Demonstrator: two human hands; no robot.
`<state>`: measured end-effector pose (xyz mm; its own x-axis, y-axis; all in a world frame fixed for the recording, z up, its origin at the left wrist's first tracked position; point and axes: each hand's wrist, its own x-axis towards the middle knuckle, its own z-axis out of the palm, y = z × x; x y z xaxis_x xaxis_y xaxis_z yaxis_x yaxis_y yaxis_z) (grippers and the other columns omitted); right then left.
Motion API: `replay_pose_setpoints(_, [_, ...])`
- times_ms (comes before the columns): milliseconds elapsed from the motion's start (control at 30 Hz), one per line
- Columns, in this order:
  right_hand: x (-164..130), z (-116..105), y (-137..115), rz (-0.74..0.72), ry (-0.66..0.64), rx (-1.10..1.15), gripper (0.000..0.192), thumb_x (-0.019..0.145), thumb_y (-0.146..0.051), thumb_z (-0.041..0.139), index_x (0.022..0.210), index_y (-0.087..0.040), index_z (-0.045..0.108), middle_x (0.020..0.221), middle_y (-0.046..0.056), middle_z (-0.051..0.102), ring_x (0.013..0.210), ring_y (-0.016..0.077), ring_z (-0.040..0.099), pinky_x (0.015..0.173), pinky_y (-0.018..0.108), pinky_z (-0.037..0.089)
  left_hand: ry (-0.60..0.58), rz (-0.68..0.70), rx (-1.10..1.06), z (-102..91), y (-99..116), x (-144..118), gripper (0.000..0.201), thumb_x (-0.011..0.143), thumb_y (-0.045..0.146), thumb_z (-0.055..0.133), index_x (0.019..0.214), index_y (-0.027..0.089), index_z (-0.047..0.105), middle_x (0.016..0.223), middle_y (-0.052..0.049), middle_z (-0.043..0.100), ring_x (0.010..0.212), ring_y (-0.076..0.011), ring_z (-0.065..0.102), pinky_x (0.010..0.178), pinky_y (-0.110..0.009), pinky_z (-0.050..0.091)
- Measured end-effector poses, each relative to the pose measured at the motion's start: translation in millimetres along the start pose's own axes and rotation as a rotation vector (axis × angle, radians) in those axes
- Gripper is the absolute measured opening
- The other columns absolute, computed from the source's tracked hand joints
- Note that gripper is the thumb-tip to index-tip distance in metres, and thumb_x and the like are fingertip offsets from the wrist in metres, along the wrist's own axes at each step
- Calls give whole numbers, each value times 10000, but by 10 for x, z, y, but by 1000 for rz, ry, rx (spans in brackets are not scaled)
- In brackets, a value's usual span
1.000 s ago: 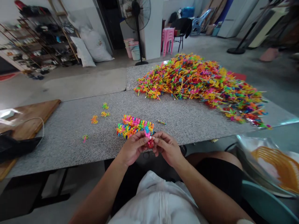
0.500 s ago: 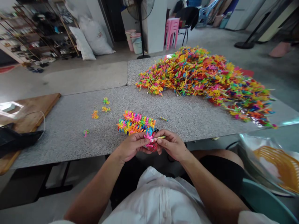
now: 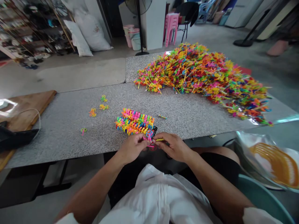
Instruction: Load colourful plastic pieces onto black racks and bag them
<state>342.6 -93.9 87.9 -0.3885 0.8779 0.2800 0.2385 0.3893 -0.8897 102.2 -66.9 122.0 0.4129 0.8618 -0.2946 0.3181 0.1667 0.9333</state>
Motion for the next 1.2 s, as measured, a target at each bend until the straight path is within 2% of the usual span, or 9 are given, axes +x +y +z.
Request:
replay_pose_setpoints(167, [-49,5,100,-67,-8,-105,192,1049,-356,662,1150,-268,800,1142,103,761,1042,235,723,918,377,594,31,121,172,35,211,23,179,874,363,736,760,224,733,712,2,700,693,-170,624,694,-279,503])
replay_pose_setpoints(267, [-43,-24,222,-16,65,-192,161,1012,-353,680,1023,-249,803,1007,83,736,913,215,700,859,354,575,132,167,186,10,226,2,193,869,406,771,944,229,792,879,-41,774,811,-197,697,735,-286,537])
replay_pose_setpoints(367, [24,-75,478,221,273,-187,195,983,-384,661,954,-216,755,785,27,683,710,184,638,709,313,528,319,205,134,-178,100,-41,373,863,506,794,1107,224,794,1057,-82,794,929,-224,732,755,-294,578])
replay_pose_setpoints(433, [114,-76,685,412,361,-102,234,966,-429,646,919,-209,709,653,-17,618,577,161,569,596,287,467,487,216,129,-373,-39,-60,394,894,547,755,1097,211,787,1050,-76,789,895,-211,726,744,-294,590])
replay_pose_setpoints(533, [284,15,944,553,359,59,218,942,-419,625,899,-210,667,601,-42,597,505,145,533,531,264,414,778,234,282,-641,-293,-48,380,926,545,706,1086,207,777,1045,-55,782,897,-197,719,776,-300,604])
replay_pose_setpoints(633, [424,144,1083,570,277,35,158,918,-348,635,835,-215,652,613,-36,617,538,140,547,549,249,384,936,260,446,-791,-578,11,351,925,511,676,1077,207,764,1138,-77,760,1026,-226,721,833,-329,623])
replay_pose_setpoints(733, [489,213,1126,523,208,-97,186,920,-301,647,757,-216,621,612,-35,611,587,134,539,582,243,343,958,249,453,-844,-864,92,341,897,475,652,1076,201,745,1203,-113,736,1118,-257,713,864,-364,639])
replay_pose_setpoints(900, [500,228,1127,421,196,-254,188,945,-268,662,772,-194,655,699,-20,633,662,135,535,647,254,333,881,139,347,-822,-1203,223,418,884,423,644,1228,191,697,1237,-128,741,1083,-251,739,892,-384,628])
replay_pose_setpoints(1200, [459,274,1099,287,87,-446,95,1016,-197,662,1019,-182,756,964,61,737,877,192,640,820,276,446,849,148,272,-760,-1313,298,457,901,365,682,1323,205,613,1277,-127,736,1027,-217,755,847,-329,617])
